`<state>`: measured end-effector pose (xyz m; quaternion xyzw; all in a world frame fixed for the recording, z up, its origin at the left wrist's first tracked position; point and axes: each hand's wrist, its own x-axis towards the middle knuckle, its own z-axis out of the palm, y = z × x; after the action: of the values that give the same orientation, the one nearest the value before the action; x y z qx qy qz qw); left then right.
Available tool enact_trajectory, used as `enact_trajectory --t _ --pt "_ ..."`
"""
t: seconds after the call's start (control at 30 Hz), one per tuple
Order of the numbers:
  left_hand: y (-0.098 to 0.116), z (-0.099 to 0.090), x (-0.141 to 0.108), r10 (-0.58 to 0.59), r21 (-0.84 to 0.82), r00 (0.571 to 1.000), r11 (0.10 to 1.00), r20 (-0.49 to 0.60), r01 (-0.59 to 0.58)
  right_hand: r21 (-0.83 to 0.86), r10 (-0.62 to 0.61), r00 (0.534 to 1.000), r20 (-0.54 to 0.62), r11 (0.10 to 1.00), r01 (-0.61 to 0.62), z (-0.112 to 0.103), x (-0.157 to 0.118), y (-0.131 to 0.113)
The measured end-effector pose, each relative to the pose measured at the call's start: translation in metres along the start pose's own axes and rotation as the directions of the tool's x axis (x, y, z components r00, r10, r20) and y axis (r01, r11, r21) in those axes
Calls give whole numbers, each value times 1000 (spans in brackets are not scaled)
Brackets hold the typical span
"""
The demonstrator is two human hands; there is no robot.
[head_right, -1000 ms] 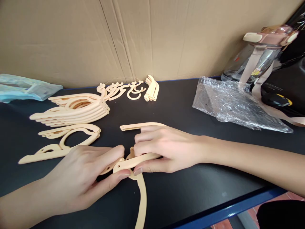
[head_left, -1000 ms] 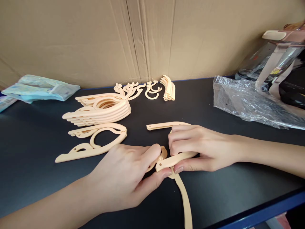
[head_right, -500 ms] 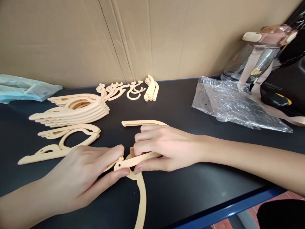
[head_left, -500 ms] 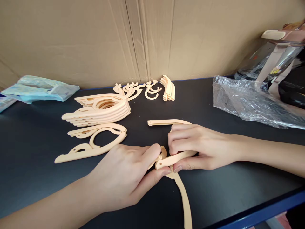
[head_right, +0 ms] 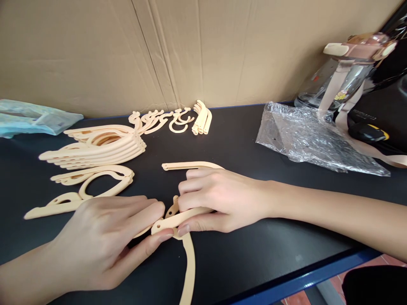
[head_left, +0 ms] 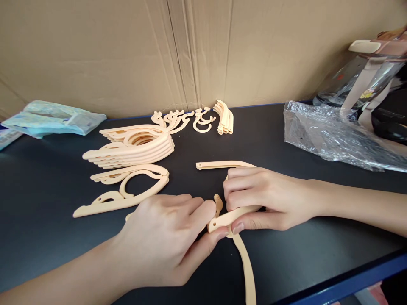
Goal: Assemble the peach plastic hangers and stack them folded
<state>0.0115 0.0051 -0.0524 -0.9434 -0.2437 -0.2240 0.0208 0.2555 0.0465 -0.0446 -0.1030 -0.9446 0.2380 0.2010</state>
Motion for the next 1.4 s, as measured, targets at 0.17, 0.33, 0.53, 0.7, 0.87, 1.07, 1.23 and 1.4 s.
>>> enact_trajectory --t 0.17,0.33,0.53,0.7,0.87,1.07,1.23,1.4 --pt "1 -4 4 42 36 999 999 -25 -41 10 -25 1000 -8 1000 25 -1 2 -2" --pt "1 -5 7 42 9 999 999 0 -42 42 -17 999 -39 999 18 0 3 -1" --pt "-1 0 5 -69 -82 996 995 -63 63 78 -7 998 -70 997 13 1 2 0" --pt "-1 -9 9 36 -176 999 983 -39 -43 156 18 995 -96 988 -2 -2 2 0" --pt "0 -13 10 45 -136 999 990 -16 -47 190 134 977 -163 977 -102 -6 1 0" --pt "-3 -8 8 -8 -207 1000 978 -1 8 421 386 871 -305 875 -240 -8 1 1" --pt "-6 -7 7 8 -366 1000 931 -28 -18 495 394 857 -332 846 -198 -7 0 4" --pt "-5 -9 6 39 -411 999 911 -7 -38 511 385 869 -310 838 -189 -7 0 4"
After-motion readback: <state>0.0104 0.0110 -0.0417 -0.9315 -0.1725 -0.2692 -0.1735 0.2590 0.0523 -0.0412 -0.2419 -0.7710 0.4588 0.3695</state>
